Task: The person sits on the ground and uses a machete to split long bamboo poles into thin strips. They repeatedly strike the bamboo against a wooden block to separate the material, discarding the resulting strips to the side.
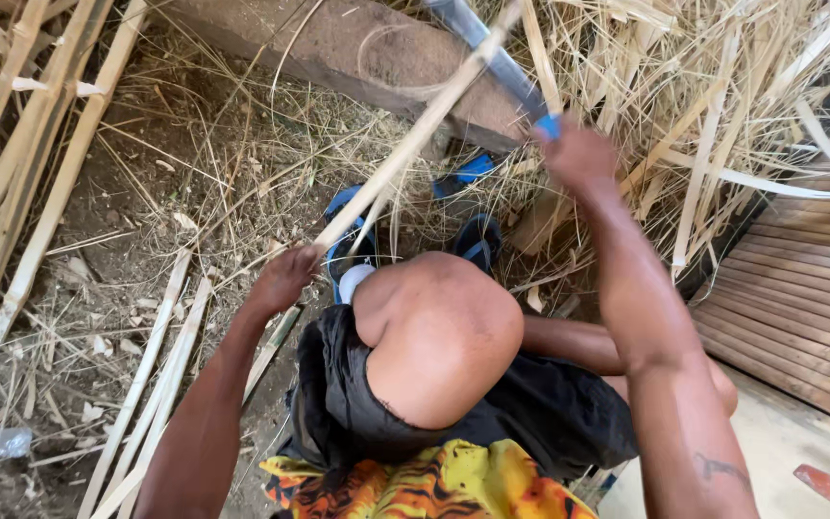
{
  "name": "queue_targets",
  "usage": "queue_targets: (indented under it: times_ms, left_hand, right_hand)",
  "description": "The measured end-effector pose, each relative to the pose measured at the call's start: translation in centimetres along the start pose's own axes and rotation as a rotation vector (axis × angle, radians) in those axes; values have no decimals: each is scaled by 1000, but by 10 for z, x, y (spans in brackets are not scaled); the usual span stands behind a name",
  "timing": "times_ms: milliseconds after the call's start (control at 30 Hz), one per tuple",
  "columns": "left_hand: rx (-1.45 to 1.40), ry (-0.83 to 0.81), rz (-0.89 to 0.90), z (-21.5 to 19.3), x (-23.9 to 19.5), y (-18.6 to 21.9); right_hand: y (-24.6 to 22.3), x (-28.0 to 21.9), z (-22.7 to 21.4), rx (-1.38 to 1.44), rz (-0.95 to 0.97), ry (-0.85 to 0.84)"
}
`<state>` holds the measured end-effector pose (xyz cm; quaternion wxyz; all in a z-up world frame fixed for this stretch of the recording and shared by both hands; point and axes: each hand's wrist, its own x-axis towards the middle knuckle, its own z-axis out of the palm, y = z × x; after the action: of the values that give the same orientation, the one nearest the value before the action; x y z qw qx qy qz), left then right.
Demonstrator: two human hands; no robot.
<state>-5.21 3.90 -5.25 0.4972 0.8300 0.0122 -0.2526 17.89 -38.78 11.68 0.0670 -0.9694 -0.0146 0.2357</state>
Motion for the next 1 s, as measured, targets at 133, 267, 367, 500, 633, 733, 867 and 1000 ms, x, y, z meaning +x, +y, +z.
queue_targets:
  times_ms: [133, 267, 367, 500, 633, 733, 867, 1000]
  left_hand:
    - [-77, -103, -179, -3, -4, 2]
    - [-170, -146, -284, -9, 34, 13]
    - [-306, -203, -404, -9, -4, -19]
    - [-158, -166, -184, 17, 5, -63]
    - [-79, -173, -256, -2, -34, -69]
    - [-54, -109, -325, -21, -20, -53]
    - [-3, -139, -344, -31, 2, -27]
    - [-76, -142, -389, -47, -7, -9]
  right_hand:
    - [-26, -28, 23, 117, 26, -55]
    - [-55, -53, 67, -24, -192, -163]
    - [-30, -33, 40, -61, -65, -86]
    - [-22, -48, 51, -29, -115, -57]
    - [9, -28, 29, -207, -90, -112]
    - [21, -14, 26, -109, -24, 132]
    - [18, -26, 56, -121, -164, 73]
    - [43, -22, 29, -258, -158, 241]
